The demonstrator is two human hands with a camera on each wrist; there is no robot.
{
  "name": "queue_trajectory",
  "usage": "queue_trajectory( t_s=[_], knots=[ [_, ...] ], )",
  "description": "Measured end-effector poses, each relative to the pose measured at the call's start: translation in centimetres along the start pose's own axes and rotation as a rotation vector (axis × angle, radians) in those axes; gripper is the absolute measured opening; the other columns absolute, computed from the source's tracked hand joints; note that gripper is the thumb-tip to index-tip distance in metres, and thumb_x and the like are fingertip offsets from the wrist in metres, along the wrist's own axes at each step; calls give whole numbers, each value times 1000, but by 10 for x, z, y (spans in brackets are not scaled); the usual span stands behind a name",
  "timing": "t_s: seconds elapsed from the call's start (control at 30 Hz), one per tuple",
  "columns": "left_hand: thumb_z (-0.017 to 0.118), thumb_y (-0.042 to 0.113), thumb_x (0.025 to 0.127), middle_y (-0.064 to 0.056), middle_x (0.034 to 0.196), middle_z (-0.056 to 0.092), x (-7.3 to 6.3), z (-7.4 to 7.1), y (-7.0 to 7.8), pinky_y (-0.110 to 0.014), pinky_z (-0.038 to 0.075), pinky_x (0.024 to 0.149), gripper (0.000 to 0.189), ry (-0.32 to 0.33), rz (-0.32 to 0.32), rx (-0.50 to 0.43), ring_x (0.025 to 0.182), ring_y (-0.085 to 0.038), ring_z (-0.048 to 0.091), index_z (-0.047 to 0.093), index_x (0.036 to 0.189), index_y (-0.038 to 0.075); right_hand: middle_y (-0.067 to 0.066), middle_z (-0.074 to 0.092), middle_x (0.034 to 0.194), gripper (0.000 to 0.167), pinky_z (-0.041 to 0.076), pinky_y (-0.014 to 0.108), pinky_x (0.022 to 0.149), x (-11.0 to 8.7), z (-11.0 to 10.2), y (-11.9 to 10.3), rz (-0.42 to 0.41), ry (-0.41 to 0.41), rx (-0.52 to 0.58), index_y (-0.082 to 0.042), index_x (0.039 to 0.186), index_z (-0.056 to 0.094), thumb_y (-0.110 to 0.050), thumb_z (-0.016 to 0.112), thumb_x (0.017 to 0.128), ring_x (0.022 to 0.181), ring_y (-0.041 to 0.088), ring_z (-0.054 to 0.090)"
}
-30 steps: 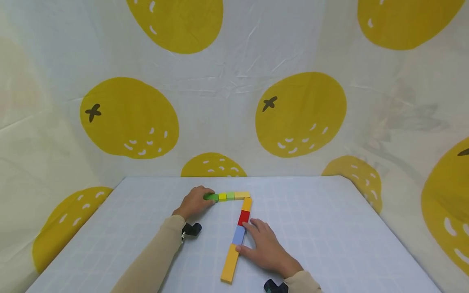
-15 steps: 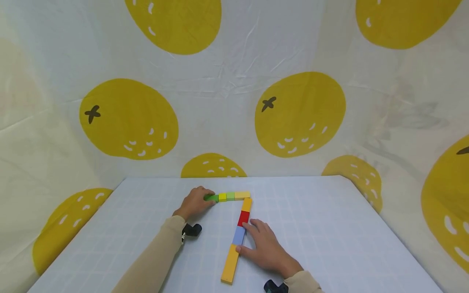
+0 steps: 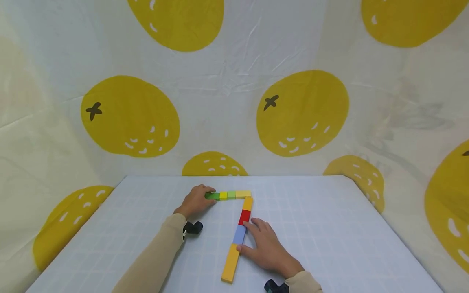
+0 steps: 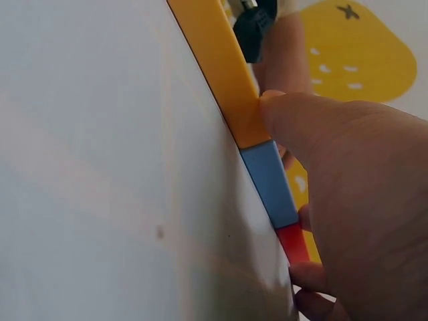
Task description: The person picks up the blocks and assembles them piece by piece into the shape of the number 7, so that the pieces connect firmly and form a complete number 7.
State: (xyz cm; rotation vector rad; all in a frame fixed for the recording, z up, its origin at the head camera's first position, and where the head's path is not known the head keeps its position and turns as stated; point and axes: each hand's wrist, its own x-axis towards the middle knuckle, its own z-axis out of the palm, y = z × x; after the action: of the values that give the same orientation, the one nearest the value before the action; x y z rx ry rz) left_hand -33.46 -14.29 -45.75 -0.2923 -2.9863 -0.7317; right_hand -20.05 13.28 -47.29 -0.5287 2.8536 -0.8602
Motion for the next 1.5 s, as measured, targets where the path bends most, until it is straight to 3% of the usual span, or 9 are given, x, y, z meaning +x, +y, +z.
queue_trajectory(
  t_s=[0.4, 0.77, 1.1, 1.5],
  knots=[
    [76, 18, 89, -7, 110, 64, -3, 2, -11, -42, 48, 92, 34, 49, 37, -83, 98, -22, 55, 72, 122, 9, 7, 35, 155, 87, 35, 63, 107, 0, 1, 3, 14, -8, 4, -21, 151, 46, -71, 65, 82, 139, 32, 33],
    [75, 18, 90, -6, 110, 65, -4, 1, -11, -41, 49, 91, 32, 58, 55, -65, 97, -21, 55, 73, 121, 11, 9, 35, 155, 85, 34, 63, 108, -1, 1, 1, -16, -4, 6, -20, 151, 46, -69, 64, 84, 139, 33, 33],
    [75, 20, 90, -6, 112, 65, -1, 2, -12, -41, 48, 94, 33, 53, 33, -54, 99, -21, 55, 73, 122, 13, 9, 36, 154, 84, 33, 62, 108, 0, 2, 2, -36, 11, -18, -20, 151, 46, -69, 63, 85, 139, 33, 33],
    [76, 20, 89, -5, 110, 62, -1, 0, -15, -41, 49, 92, 39, 50, 41, -97, 95, -19, 55, 70, 126, 12, 10, 37, 154, 86, 33, 62, 108, 0, -1, 1, -24, 17, -11, -17, 151, 46, -68, 64, 85, 140, 34, 33]
  ],
)
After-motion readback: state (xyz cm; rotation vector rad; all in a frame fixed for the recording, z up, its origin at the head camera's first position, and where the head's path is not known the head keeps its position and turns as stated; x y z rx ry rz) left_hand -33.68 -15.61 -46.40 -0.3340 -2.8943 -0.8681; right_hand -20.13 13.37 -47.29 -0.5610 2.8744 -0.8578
